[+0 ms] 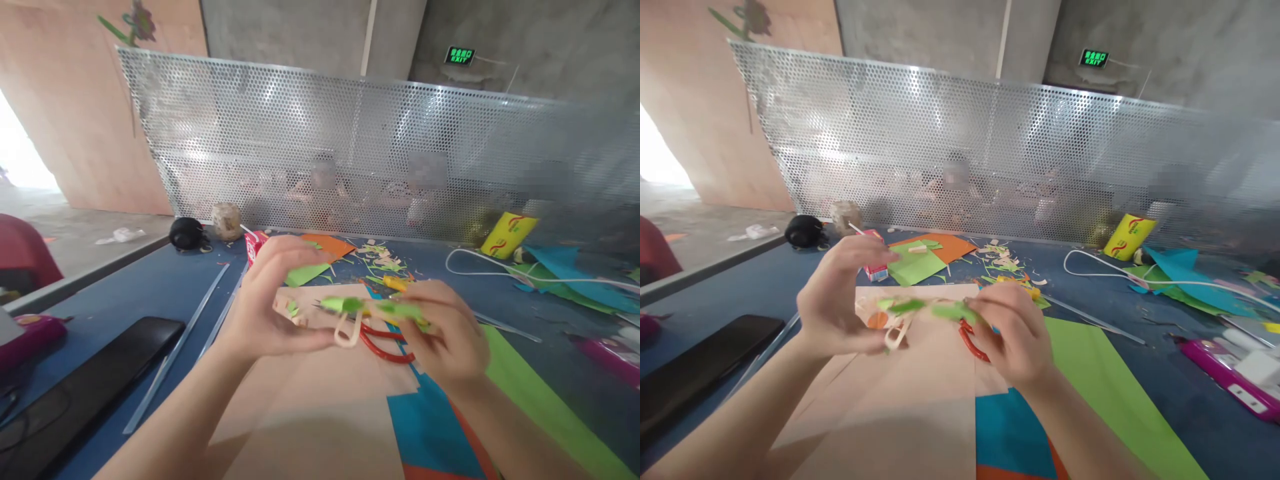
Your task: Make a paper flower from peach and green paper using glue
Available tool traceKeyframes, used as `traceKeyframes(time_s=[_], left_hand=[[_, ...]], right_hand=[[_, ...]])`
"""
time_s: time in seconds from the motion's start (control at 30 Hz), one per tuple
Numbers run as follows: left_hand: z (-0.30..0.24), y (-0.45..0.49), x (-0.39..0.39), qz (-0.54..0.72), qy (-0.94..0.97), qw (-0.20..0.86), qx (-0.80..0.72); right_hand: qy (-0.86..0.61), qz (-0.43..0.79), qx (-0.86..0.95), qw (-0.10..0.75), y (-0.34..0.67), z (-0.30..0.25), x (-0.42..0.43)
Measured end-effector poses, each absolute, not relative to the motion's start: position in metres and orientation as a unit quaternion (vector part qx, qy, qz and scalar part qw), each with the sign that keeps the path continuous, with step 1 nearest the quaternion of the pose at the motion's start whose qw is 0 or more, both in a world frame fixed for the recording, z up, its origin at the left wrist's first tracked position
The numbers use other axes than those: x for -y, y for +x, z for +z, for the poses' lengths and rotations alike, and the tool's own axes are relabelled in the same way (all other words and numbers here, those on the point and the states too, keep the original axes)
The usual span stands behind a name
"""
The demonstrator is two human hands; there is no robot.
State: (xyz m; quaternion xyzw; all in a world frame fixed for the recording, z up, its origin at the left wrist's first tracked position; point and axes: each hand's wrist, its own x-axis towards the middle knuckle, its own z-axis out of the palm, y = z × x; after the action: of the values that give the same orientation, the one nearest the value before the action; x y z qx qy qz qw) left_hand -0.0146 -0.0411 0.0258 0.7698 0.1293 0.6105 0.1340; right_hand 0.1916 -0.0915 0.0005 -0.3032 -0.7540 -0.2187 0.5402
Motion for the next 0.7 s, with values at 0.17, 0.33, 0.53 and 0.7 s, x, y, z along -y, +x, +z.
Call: traceKeyframes(time_s=[0.17, 0.33, 0.53, 0.7], left_hand=[[0.026, -0.020, 0.055, 0.584, 0.808, -0.013, -0.078], [0.025, -0.017, 0.058, 0.583, 0.810, -0.052, -0.030], [0.028, -0.012, 0.060, 0.563, 0.822, -0.056, -0.065], [0.030, -0.011, 0.059, 0.569, 0.820, -0.058, -0.035]], right_hand=[[-0.251, -0.303, 0.768, 0.504, 0.195, 0.008, 0.103], [-0.267, -0.287, 0.772, 0.501, 0.194, 0.009, 0.107], [-0.281, -0.267, 0.774, 0.500, 0.196, 0.008, 0.107], [-0.281, -0.260, 0.779, 0.496, 0.195, 0.009, 0.106]])
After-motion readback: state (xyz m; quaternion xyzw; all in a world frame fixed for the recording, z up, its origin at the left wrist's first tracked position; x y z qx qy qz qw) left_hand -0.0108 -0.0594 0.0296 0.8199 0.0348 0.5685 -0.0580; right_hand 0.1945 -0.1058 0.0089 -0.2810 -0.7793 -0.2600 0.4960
